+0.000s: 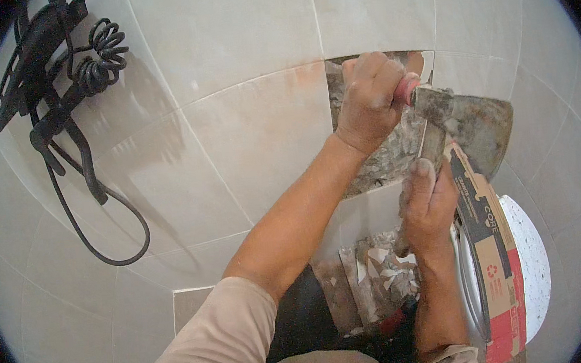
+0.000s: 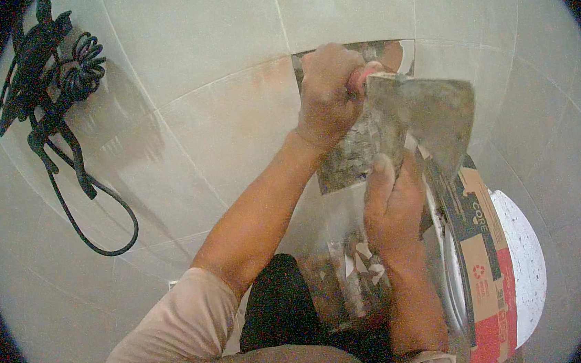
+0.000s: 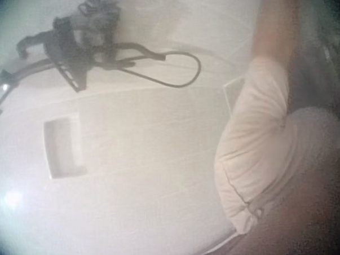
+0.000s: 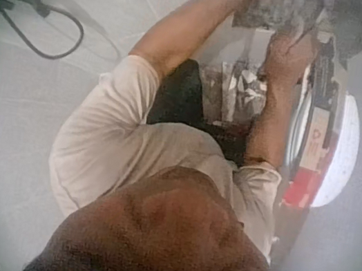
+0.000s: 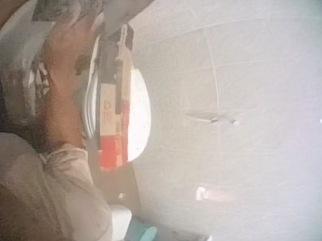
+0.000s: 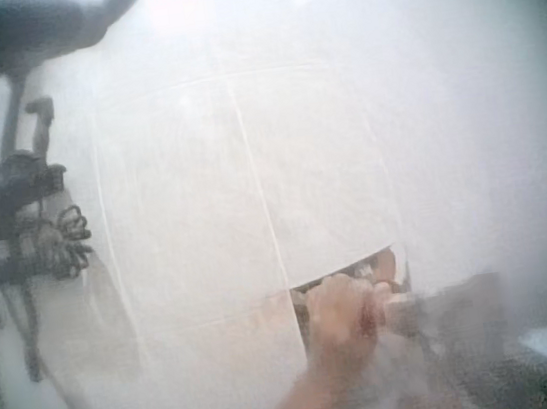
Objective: The person uses a hammer and a chisel to remove tiles from a tiled wall in a bathroom. They repeatedly strike the chisel to break the tiles and pry them off the wall, creating a pile of debris on the floor.
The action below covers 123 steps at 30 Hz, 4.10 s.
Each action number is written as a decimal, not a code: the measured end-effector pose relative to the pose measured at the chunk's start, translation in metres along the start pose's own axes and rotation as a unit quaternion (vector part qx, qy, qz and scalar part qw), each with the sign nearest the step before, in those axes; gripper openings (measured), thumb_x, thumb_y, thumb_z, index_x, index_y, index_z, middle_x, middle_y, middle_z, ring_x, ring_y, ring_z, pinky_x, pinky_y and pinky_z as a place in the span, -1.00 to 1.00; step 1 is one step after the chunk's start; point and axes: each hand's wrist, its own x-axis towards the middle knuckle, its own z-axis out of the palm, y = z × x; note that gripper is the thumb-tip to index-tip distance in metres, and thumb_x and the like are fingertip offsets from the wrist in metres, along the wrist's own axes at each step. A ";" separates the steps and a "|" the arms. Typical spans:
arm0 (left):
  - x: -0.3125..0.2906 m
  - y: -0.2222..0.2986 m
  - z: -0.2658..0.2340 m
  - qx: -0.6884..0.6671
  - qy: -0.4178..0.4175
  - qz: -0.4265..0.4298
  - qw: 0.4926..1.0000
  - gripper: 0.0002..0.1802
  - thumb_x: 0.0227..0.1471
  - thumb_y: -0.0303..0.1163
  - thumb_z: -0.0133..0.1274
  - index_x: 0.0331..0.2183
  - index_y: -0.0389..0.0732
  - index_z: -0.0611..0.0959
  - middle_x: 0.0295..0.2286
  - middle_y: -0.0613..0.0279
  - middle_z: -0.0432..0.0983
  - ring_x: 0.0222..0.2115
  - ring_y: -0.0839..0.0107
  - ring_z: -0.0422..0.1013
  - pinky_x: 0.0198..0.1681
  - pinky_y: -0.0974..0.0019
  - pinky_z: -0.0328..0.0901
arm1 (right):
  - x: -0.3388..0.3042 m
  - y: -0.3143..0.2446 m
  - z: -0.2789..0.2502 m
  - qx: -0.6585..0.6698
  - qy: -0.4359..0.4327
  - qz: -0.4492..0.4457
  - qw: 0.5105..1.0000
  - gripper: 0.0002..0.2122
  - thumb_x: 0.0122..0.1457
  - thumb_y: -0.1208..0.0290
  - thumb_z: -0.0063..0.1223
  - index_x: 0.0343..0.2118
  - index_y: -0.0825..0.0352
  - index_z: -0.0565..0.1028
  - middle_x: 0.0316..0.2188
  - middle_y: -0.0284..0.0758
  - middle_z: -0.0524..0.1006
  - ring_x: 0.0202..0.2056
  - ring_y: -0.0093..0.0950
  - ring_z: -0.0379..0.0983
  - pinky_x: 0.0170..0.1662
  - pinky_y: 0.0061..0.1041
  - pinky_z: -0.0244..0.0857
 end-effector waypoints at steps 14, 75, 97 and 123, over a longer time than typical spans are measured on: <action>-0.001 0.000 -0.008 -0.019 0.016 -0.020 0.999 -0.79 -0.10 -0.41 0.29 -0.41 -0.14 0.55 -0.46 0.22 0.45 -0.39 0.15 0.39 -0.22 0.12 0.16 | 0.008 0.009 -0.013 -0.149 -0.017 0.018 0.988 -0.68 0.35 0.23 -0.05 -0.06 0.42 0.46 -0.38 -0.06 0.52 -0.31 -0.21 0.49 -0.09 -0.11 0.39; 0.000 -0.024 -0.020 -0.055 -0.276 0.162 0.946 -0.80 -0.18 -0.35 0.36 -0.40 -0.03 0.70 -0.57 0.20 0.46 -0.51 0.10 0.46 -0.45 0.10 0.37 | -0.100 0.039 -0.023 0.015 0.047 0.087 0.995 -0.52 0.37 -0.10 -0.13 -0.24 0.36 0.42 -0.55 -0.32 0.46 -0.58 -0.51 0.36 -0.49 -0.50 0.28; 0.007 -0.020 -0.020 -0.041 -0.291 0.137 0.946 -0.74 -0.26 -0.31 0.34 -0.50 -0.08 0.56 -0.51 0.23 0.51 -0.44 0.14 0.53 -0.37 0.11 0.42 | -0.043 0.080 0.004 -0.307 0.042 -0.113 0.944 -0.67 0.41 0.15 -0.12 -0.35 0.35 0.44 -0.57 -0.32 0.42 -0.57 -0.40 0.34 -0.44 -0.39 0.28; 0.006 -0.019 -0.032 -0.048 -0.293 0.152 0.943 -0.77 -0.17 -0.33 0.32 -0.40 -0.11 0.63 -0.52 0.16 0.48 -0.47 0.06 0.47 -0.40 0.04 0.38 | -0.080 0.062 0.011 0.070 0.091 -0.011 0.993 -0.51 0.34 -0.11 -0.04 -0.23 0.35 0.32 -0.52 -0.30 0.35 -0.59 -0.54 0.27 -0.60 -0.49 0.23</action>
